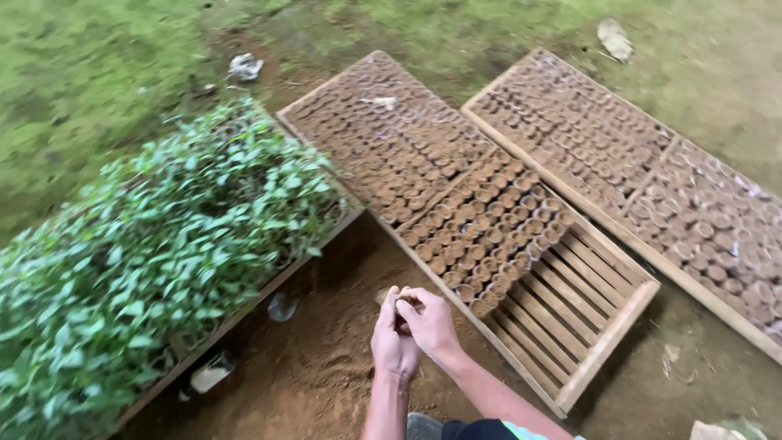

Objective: The person fills small plastic nursery bags with soil from a pile on the ground, then places the filled bags into wooden trays. The person repeats this process multiple times, handling the bags and soil by hand.

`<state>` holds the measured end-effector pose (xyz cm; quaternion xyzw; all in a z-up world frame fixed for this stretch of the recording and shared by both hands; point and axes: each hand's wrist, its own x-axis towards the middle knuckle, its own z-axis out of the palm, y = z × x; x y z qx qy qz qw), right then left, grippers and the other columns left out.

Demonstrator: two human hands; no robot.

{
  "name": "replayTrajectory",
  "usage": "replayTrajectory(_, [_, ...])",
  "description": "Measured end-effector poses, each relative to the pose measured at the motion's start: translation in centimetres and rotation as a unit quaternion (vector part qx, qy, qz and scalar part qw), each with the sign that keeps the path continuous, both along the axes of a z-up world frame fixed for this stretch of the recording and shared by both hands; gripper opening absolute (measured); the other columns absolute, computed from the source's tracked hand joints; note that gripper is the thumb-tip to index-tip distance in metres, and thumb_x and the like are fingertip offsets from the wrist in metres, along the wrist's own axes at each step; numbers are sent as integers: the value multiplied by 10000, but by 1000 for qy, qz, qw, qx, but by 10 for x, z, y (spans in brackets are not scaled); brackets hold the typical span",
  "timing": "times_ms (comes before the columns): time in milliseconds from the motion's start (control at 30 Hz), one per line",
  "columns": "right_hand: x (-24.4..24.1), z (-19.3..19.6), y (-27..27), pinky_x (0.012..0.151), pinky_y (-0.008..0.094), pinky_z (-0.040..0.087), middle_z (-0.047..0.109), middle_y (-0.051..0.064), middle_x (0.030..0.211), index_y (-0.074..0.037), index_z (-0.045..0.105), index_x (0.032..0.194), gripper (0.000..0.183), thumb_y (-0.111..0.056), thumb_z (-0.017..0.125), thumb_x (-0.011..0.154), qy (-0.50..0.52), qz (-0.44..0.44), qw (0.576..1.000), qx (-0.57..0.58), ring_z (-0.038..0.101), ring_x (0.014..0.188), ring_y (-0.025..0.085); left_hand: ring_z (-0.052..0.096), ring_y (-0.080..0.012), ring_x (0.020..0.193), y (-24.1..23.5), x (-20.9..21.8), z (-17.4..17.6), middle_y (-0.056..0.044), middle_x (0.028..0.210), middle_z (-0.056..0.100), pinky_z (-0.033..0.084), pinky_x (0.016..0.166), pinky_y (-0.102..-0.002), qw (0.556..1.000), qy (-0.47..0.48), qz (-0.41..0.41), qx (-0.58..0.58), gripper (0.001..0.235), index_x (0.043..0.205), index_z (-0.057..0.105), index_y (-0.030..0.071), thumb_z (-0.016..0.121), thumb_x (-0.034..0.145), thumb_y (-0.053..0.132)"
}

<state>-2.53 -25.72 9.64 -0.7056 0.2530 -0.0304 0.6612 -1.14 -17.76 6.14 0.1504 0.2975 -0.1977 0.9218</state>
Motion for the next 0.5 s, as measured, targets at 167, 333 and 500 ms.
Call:
replayTrajectory(167, [-21,18,-65,711,247,625,801,154,1018,21,768,1131,281,48,685,863,41,-67,997,27,733,785,191,539,-171,918,-60,-15,19,-179,1243,637,461,854,-289,988,-29,-127,78,475,1495,493,10,474,1047,165])
replayTrajectory(333, [-50,12,-136,512,260,507,756,241,890,86,761,1127,233,90,663,916,59,-171,969,170,619,613,215,540,-139,827,-107,-25,40,-113,1102,688,439,812,-312,951,-57,-263,150,573,1567,478,55,513,1020,219])
replayTrajectory(500, [-72,-5,-218,723,281,618,738,270,1000,90,721,1168,294,190,590,924,12,-255,961,108,683,776,279,668,-222,981,-128,-24,49,-145,1396,623,594,786,-334,908,-35,-359,212,533,1534,484,102,508,1002,132])
